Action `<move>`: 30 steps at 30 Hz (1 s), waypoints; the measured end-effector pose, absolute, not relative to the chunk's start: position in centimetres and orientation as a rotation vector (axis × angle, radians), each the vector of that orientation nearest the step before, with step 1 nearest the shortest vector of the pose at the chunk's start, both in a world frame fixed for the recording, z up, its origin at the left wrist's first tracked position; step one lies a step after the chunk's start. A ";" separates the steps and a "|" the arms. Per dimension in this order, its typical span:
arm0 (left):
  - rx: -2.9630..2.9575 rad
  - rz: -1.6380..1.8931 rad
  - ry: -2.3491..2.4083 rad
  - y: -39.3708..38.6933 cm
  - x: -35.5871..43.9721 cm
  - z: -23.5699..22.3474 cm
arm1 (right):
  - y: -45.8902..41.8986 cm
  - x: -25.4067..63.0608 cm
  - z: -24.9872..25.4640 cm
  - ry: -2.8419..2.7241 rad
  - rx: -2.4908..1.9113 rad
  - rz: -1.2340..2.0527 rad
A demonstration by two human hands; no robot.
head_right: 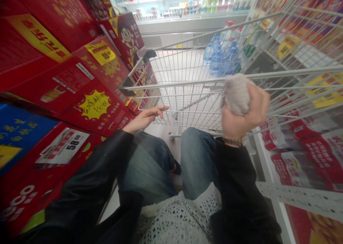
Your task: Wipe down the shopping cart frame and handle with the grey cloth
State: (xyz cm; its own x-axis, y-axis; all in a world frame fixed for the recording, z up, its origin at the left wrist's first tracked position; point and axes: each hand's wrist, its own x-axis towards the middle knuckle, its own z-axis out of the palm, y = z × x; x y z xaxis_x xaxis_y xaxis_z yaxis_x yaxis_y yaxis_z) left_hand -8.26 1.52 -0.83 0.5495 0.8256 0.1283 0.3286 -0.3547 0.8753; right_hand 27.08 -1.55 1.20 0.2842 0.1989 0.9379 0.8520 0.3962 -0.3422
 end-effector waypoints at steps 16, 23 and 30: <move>1.922 0.766 0.938 1.3 -7.9 -1.1 | -1.2 26.0 2.2 -1.206 -1.101 -0.606; 1.922 0.790 0.909 1.0 -7.9 -1.1 | -2.2 22.0 0.9 -1.421 -1.067 -0.505; 1.920 0.809 0.917 0.8 -7.8 -1.4 | -1.4 25.1 1.8 -1.239 -1.067 -0.640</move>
